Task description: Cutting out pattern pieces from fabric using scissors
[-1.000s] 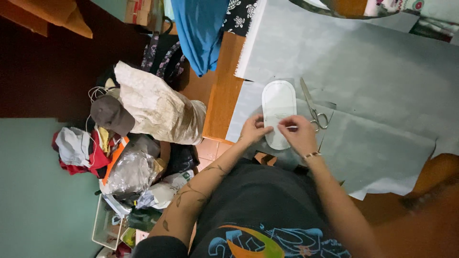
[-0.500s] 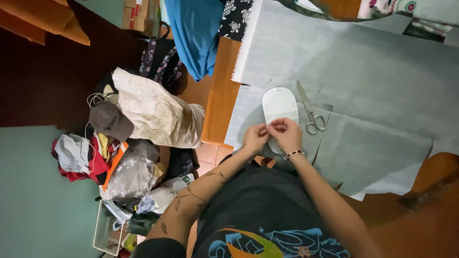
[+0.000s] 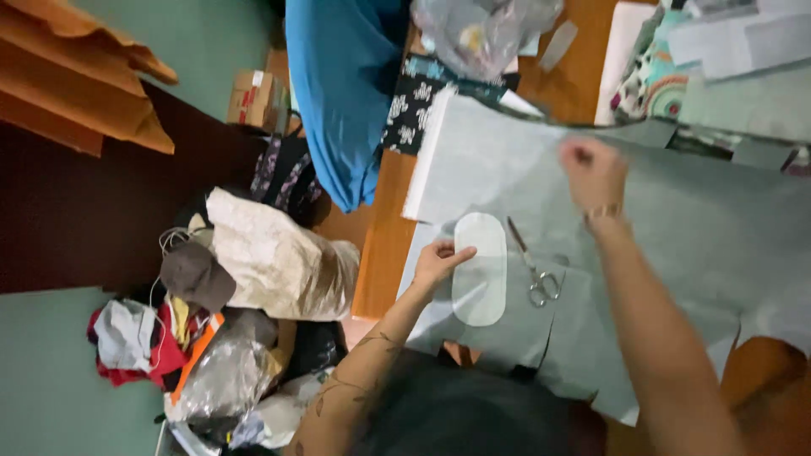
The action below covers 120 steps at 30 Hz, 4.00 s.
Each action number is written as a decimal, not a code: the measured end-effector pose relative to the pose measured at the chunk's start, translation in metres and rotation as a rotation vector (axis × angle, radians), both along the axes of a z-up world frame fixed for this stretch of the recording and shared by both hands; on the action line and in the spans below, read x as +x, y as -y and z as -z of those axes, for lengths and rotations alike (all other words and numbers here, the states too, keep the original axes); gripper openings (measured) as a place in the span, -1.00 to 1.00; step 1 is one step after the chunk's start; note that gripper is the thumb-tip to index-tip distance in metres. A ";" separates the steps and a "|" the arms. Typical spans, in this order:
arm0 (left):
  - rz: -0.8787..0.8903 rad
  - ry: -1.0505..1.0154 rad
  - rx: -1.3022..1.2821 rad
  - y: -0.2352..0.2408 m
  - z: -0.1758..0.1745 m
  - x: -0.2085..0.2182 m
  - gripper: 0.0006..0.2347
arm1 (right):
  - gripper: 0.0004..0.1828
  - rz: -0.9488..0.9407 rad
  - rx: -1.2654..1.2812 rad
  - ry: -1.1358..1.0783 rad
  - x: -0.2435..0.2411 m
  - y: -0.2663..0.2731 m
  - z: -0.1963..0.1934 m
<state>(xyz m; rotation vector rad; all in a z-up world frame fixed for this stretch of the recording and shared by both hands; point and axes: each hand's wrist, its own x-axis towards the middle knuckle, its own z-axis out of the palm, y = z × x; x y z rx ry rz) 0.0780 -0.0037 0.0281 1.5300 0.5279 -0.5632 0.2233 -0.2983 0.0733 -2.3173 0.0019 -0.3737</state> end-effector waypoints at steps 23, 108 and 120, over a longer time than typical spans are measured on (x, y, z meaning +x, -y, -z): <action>0.178 -0.163 0.026 0.032 -0.086 0.053 -0.64 | -0.83 0.054 -0.546 -0.269 0.258 0.017 0.021; 0.137 0.788 -0.346 -0.016 -0.386 -0.076 -0.88 | -0.18 -0.458 0.330 -0.187 -0.278 -0.070 -0.247; 0.126 0.797 -0.381 -0.017 -0.385 -0.073 -0.86 | -0.25 -0.415 0.356 -0.119 -0.278 -0.076 -0.241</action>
